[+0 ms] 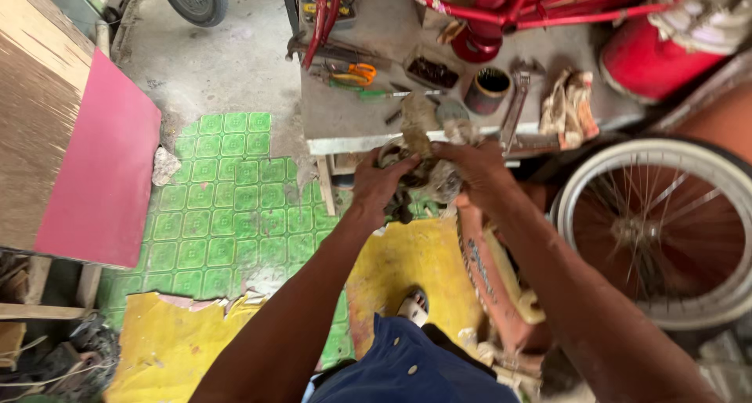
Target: The person cleans a bicycle bottom bracket with a rag, applies grease from a container, and installs it into the red bicycle frame using a wrench. They tighten the component and wipe excess grease from the frame.
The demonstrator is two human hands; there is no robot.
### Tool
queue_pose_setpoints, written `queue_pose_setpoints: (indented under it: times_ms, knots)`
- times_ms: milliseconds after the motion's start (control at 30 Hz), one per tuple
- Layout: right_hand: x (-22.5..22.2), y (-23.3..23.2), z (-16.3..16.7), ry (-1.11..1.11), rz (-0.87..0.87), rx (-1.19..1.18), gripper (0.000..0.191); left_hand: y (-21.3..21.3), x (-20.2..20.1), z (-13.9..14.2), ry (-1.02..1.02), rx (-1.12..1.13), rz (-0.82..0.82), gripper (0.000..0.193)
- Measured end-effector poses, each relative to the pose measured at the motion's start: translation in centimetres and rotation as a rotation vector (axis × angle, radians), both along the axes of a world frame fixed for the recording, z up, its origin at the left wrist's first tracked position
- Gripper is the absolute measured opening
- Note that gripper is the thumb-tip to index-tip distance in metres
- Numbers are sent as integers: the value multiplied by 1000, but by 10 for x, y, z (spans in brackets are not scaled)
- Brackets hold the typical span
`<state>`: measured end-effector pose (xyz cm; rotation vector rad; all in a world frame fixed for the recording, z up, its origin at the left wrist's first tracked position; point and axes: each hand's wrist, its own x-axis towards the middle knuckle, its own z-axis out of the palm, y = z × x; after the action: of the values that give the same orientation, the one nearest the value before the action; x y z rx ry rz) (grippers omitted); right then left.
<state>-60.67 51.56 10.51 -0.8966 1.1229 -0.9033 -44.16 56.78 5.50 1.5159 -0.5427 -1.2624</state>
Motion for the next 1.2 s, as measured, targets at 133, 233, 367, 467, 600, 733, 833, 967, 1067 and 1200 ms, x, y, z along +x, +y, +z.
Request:
queue_pose_setpoints:
  times_ms: [133,233,367,467,600,733,833,967,1067,1200]
  knots:
    - [22,-60,-9,217,59,61,35,-37,20,-12,-23,-49,15,73]
    - [47,-90,-19,207,12,137,50,-60,37,-10,108,-61,9,64]
    - [71,-124,-38,165,87,153,35,-82,59,-12,97,11,11,57]
    - [93,-148,-57,207,70,102,34,-104,82,-20,92,11,0,50]
    - [127,-183,-90,237,61,45,30,-139,123,-45,223,-36,-45,40]
    - [166,-221,-125,329,-6,19,34,-183,173,-84,278,-10,-91,36]
    - [197,-242,-144,357,-6,-18,35,-225,213,-110,286,-69,-136,35]
    - [242,-259,-167,388,-94,43,38,-252,258,-143,194,-9,-206,34]
    - [260,-270,-175,459,-159,128,45,-282,282,-149,241,60,-256,35]
    - [278,-286,-184,289,-147,131,46,-303,302,-159,124,-23,-323,36]
